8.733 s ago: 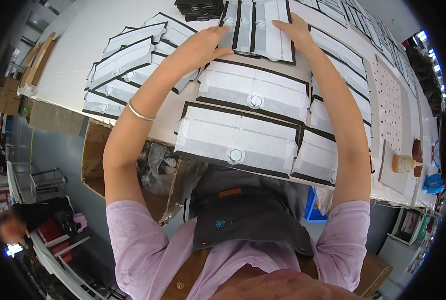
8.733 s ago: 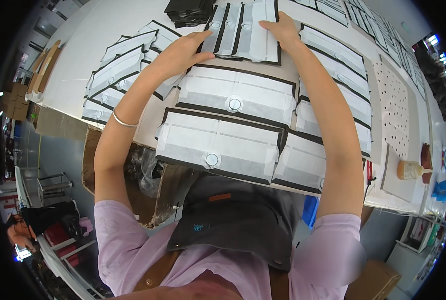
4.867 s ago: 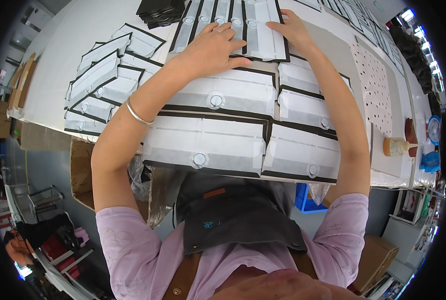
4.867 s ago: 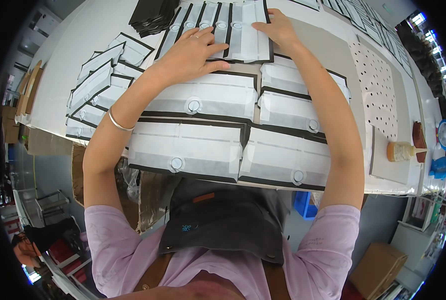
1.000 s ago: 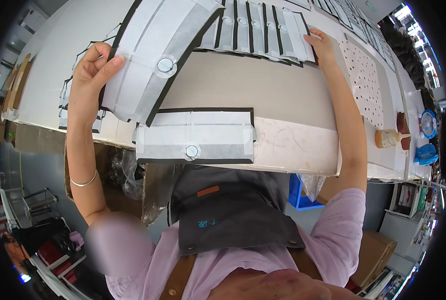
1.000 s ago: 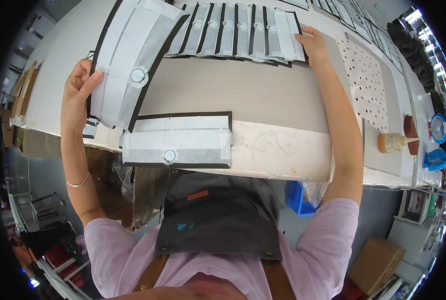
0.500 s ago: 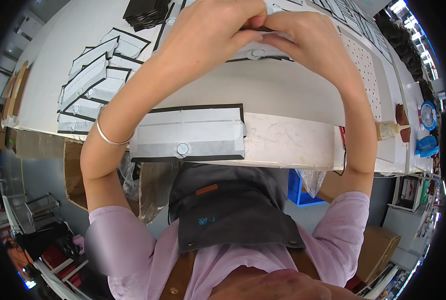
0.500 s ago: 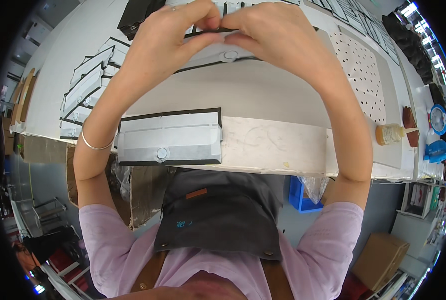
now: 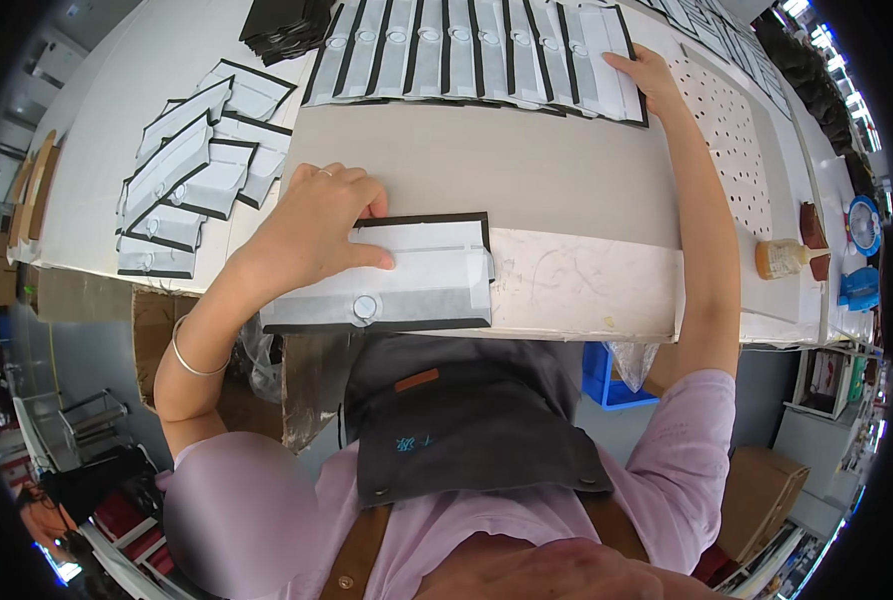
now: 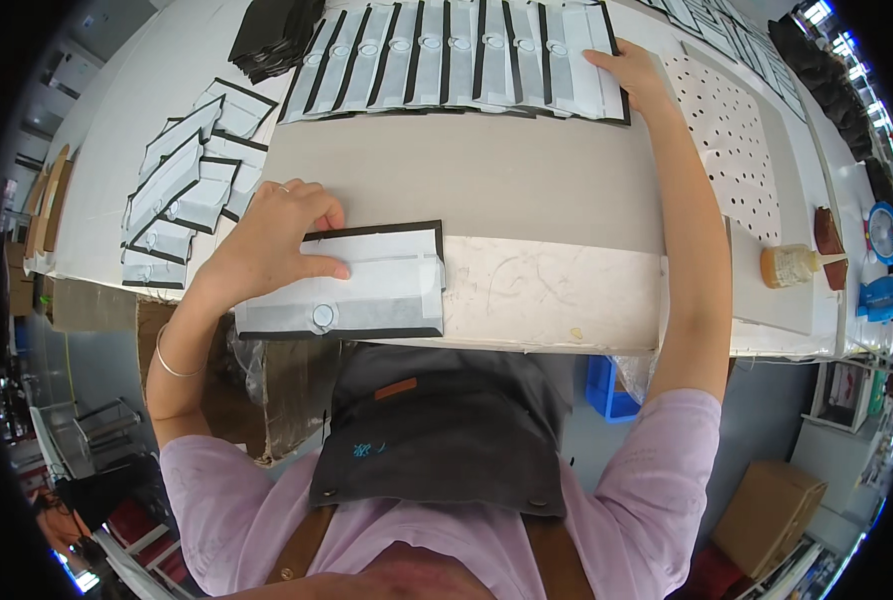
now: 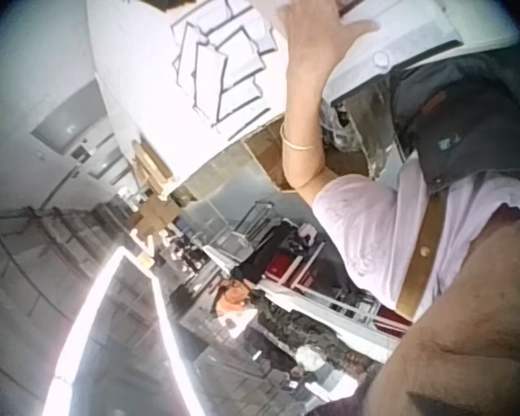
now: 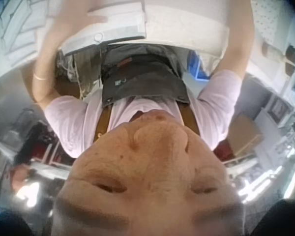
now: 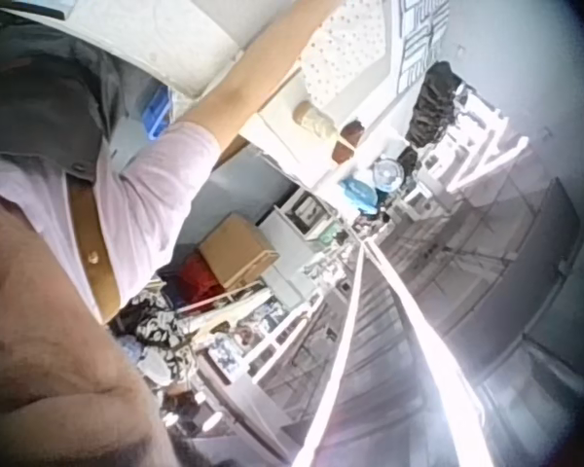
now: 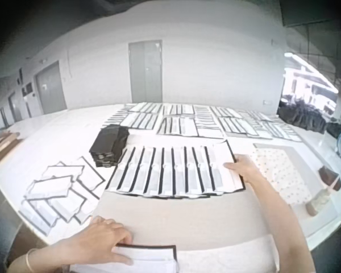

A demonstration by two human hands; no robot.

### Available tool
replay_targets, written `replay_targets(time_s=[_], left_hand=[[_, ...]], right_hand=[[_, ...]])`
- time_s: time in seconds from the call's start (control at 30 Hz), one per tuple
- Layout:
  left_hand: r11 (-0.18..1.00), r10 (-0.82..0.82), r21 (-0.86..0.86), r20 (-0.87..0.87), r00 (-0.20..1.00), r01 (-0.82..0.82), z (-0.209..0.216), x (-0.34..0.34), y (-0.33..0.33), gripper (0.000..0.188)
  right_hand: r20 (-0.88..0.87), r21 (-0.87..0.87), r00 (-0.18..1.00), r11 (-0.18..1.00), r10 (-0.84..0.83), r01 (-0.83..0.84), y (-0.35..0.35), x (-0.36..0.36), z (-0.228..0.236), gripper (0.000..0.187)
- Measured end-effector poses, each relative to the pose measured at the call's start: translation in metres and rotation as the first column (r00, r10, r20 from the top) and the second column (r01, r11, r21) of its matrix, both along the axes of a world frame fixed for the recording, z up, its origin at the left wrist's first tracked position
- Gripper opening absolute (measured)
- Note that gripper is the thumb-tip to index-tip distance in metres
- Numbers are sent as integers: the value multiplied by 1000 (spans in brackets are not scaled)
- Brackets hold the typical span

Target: The person assembles white face masks by hand on a white workbench. They pick up white mask bodies and attach black elastic straps to the sides, then fold and stack the finished units into neat piles. The process is repetitive and involves handling multiple mask components.

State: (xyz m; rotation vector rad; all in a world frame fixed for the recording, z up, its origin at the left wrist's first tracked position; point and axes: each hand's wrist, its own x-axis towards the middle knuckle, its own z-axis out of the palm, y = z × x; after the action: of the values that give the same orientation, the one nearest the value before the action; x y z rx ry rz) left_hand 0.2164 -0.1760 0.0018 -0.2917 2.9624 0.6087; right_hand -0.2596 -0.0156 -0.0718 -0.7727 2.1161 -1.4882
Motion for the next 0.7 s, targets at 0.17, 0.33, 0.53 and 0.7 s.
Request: replay_targets(time_s=[0.17,0.33,0.53,0.7], left_hand=[[955,70,285,51,996,-82,0,-11,-14,25],[724,287,683,-170,943,-98,32,-38,-19,15],[503,527,864,-333,782,29,32,-121,-20,16],[899,236,437,-453,859,-17,33,-163,-12,16]], right_hand=[[-735,161,678,969,-8,187,7,16,21,59],[-448,-52,865,959,226,-278,27,103,79,60],[45,-446,945,853,325,-272,53,161,101,50],[-977,-152,176,976,-124,-156,57,152,122,41]])
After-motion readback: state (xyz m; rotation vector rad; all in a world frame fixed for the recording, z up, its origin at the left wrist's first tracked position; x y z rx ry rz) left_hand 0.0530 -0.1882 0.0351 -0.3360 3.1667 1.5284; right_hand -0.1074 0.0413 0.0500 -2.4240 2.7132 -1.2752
